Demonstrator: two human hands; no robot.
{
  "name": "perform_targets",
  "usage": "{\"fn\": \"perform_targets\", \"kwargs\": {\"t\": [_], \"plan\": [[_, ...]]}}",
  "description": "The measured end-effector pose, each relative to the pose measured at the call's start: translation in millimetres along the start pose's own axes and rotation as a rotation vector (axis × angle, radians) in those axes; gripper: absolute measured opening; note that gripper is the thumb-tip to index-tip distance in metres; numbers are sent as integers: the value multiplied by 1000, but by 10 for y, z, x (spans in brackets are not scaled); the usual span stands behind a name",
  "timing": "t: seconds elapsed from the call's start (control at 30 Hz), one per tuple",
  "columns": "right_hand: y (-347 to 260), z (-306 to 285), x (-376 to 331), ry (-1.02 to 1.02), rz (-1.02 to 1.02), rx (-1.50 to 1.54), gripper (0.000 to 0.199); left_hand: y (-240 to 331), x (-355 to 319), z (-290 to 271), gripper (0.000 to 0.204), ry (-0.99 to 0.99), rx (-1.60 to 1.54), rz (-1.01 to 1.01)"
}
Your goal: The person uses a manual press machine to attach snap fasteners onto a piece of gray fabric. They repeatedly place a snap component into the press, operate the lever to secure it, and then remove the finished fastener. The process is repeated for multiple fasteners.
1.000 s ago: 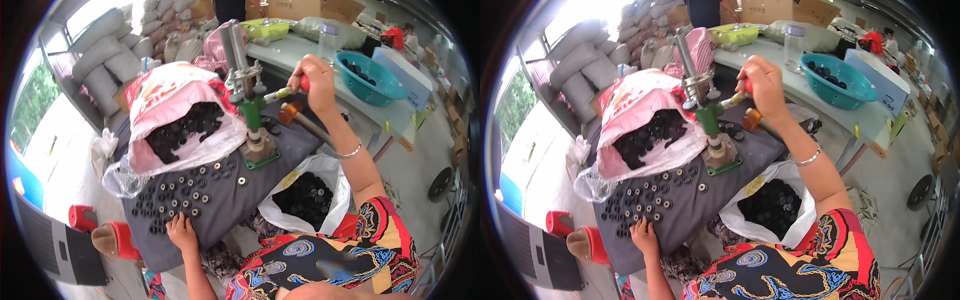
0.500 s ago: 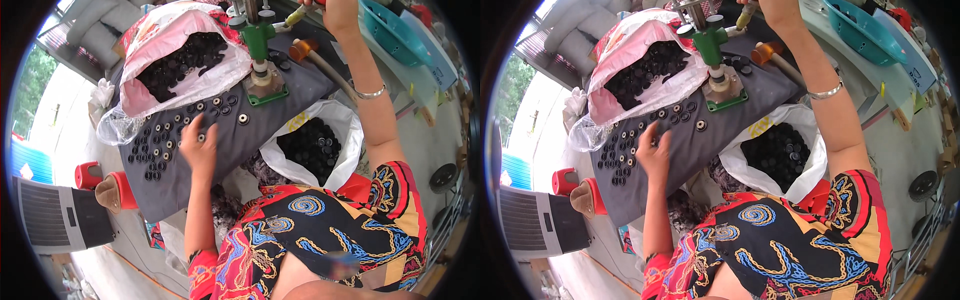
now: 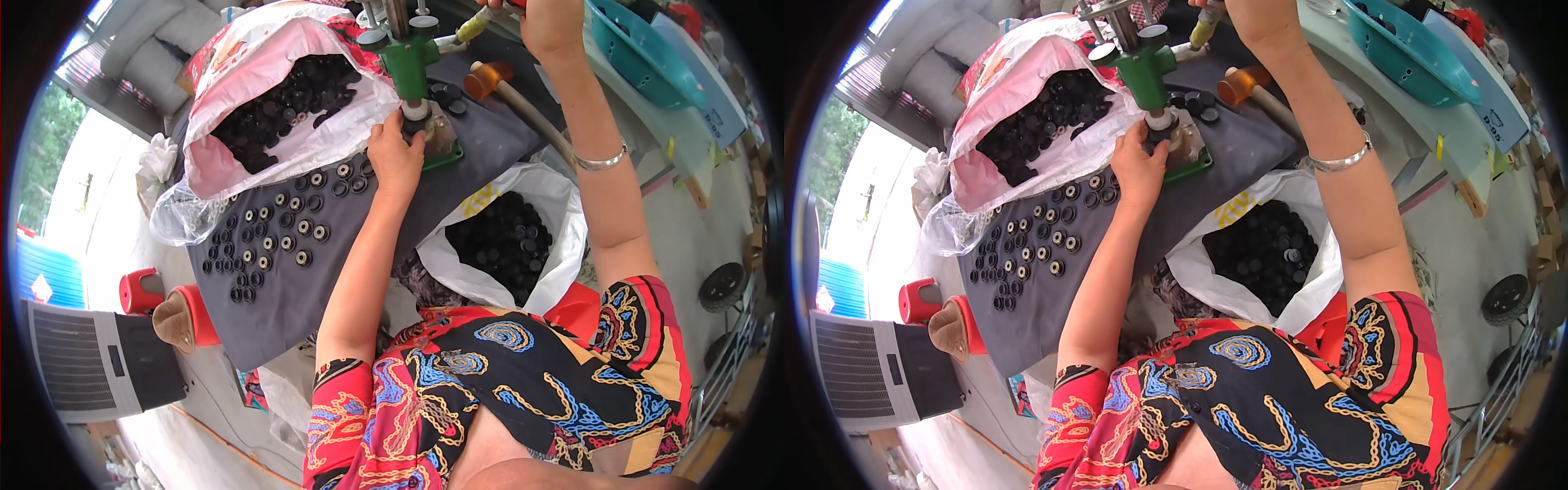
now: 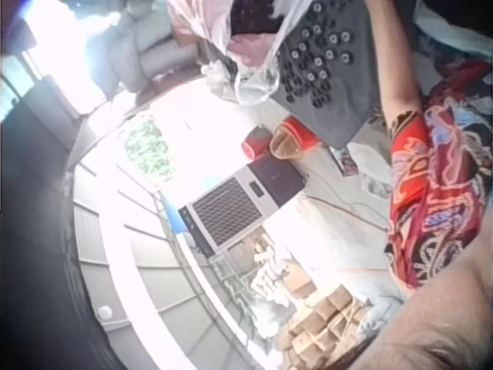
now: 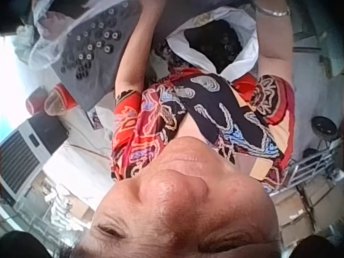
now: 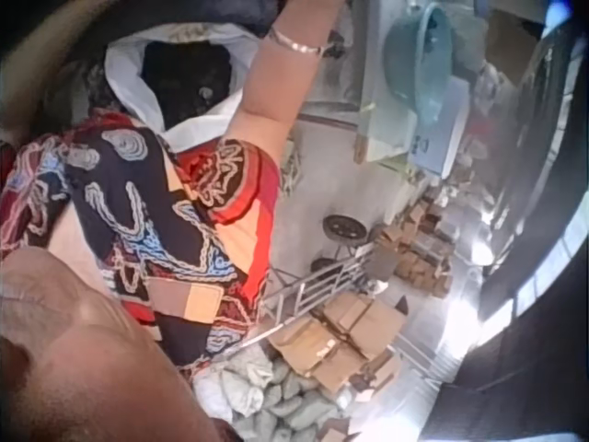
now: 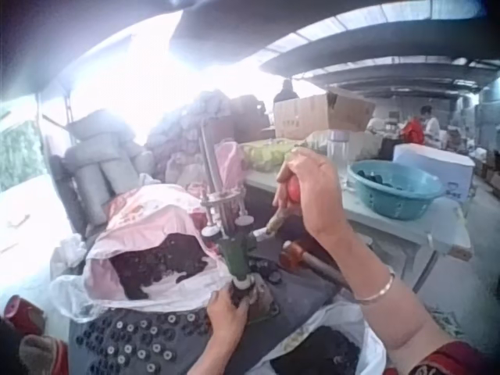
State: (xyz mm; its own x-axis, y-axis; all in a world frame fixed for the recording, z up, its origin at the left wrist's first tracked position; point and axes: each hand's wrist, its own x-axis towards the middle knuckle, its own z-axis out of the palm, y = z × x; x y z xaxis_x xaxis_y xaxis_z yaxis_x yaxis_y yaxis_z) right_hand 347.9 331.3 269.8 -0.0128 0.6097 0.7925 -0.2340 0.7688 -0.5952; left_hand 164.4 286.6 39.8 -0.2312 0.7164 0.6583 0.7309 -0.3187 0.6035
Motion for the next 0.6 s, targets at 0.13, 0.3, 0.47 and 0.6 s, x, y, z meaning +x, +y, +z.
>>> {"fn": "perform_targets", "kwargs": {"t": [0.13,0.3,0.47,0.6], "plan": [[-108,45,-138,30,87,13,30,-48,31,81,49,2,-9,-63],[-6,-95,-520,49,17,-11,32,-35,64,130,50,14,-15,-86],[18,-182,-772,-97,-132,33,27,-65,45,108,57,3,11,-131],[263,-256,-1333,-92,-261,25,22,-54,-19,-24,55,11,-56,-85]]}}
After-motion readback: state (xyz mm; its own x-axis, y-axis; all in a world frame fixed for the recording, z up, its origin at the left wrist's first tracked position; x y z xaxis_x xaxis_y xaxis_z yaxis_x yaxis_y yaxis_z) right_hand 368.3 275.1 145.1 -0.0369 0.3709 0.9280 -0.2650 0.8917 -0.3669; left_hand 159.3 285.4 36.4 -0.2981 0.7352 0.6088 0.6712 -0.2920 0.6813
